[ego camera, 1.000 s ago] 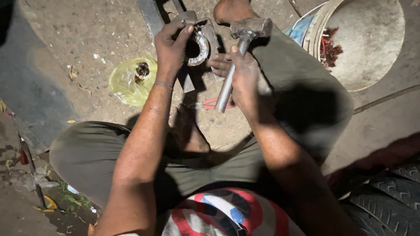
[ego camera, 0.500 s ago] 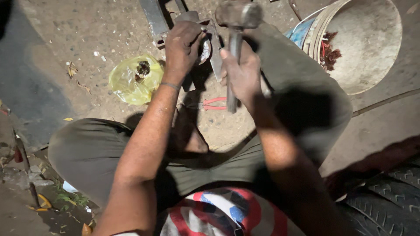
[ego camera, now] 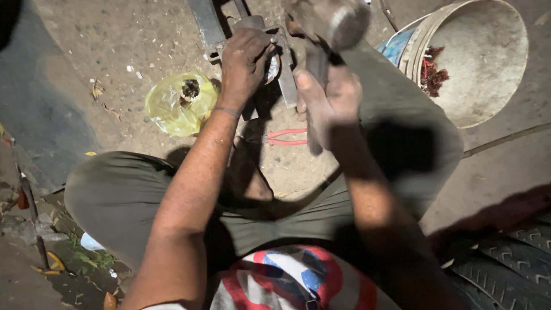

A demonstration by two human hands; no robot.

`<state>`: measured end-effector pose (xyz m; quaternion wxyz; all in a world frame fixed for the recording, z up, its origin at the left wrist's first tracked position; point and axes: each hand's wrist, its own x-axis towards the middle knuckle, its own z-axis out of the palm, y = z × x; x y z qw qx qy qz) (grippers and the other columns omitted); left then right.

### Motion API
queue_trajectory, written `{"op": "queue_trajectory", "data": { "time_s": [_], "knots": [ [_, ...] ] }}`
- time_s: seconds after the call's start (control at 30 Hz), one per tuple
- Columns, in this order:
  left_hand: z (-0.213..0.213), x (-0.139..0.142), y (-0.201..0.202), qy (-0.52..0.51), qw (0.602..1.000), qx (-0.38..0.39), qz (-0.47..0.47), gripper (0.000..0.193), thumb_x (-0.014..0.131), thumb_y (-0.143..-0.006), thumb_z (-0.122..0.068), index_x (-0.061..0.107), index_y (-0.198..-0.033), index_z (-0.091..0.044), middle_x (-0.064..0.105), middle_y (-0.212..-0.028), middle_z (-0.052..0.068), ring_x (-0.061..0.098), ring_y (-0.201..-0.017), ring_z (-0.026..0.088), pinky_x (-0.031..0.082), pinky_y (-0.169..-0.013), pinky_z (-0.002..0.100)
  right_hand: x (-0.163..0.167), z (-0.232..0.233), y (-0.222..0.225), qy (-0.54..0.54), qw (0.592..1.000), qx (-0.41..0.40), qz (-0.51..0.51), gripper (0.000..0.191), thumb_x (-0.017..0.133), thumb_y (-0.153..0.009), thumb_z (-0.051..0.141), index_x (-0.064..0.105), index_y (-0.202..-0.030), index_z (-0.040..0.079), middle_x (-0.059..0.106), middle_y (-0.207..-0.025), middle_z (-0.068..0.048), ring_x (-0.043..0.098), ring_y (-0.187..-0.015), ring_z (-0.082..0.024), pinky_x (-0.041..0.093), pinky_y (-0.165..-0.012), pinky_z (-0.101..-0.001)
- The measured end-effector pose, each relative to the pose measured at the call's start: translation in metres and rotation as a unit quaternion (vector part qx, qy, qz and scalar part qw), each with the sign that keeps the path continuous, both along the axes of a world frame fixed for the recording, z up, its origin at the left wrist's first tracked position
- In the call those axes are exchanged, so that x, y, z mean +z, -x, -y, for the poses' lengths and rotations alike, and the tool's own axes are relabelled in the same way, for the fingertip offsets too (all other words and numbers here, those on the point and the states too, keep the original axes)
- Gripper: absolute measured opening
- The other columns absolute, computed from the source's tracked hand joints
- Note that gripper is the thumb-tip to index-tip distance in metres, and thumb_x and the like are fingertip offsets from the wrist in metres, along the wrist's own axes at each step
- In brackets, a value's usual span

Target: The person sits on the ground and uses a hammer to repeatedly strike a circular metal part clamped in a bench vise. The person adjusts the part's position in the vise and continues hammering it.

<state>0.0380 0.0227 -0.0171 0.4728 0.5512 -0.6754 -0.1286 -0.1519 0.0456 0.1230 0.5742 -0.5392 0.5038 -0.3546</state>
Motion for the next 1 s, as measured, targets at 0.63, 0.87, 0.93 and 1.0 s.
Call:
{"op": "queue_trajectory", "data": {
  "time_s": [0.63, 0.87, 0.93, 1.0],
  "knots": [
    [0.008, -0.004, -0.009, -0.123, 0.961, 0.030, -0.247, 0.016, 0.072, -0.100, -0.016, 0.078, -0.103, -0.001, 0.075, -0.112, 0.010, 0.071, -0.098, 0.021, 0.057, -0.083, 0.032, -0.072, 0.017, 0.007, -0.162, 0.985, -0.054, 0.001, 0.027, 0.065, -0.103, 0.028, 0.063, -0.099, 0.001, 0.059, -0.065, -0.004, 0.053, -0.046, -0.012, 0.047, -0.039, -0.0275],
    [0.005, -0.023, -0.006, -0.152, 0.934, 0.074, -0.315, 0.026, 0.063, -0.107, -0.024, 0.072, -0.110, 0.000, 0.074, -0.096, 0.005, 0.061, -0.087, 0.009, 0.051, -0.079, 0.028, -0.132, 0.002, -0.008, -0.202, 0.973, -0.071, 0.089, 0.033, 0.062, -0.101, 0.026, 0.058, -0.118, -0.002, 0.076, -0.102, -0.015, 0.078, -0.088, -0.026, 0.065, -0.066, -0.0319],
    [0.003, -0.024, 0.000, -0.152, 0.920, 0.116, -0.341, 0.028, 0.060, -0.109, -0.025, 0.071, -0.103, 0.000, 0.069, -0.087, 0.003, 0.055, -0.081, 0.010, 0.048, -0.073, 0.030, -0.137, -0.003, -0.009, -0.193, 0.971, -0.073, 0.124, 0.034, 0.062, -0.102, 0.025, 0.057, -0.119, -0.005, 0.073, -0.105, -0.017, 0.078, -0.093, -0.029, 0.066, -0.073, -0.0369],
    [-0.005, -0.023, 0.012, -0.127, 0.923, 0.173, -0.320, 0.029, 0.056, -0.110, -0.025, 0.068, -0.102, 0.000, 0.067, -0.085, 0.002, 0.056, -0.081, 0.010, 0.049, -0.075, 0.030, -0.136, -0.002, -0.010, -0.165, 0.974, -0.064, 0.144, 0.036, 0.062, -0.104, 0.024, 0.057, -0.121, -0.007, 0.070, -0.108, -0.018, 0.076, -0.098, -0.030, 0.067, -0.079, -0.0398]
  ]
}}
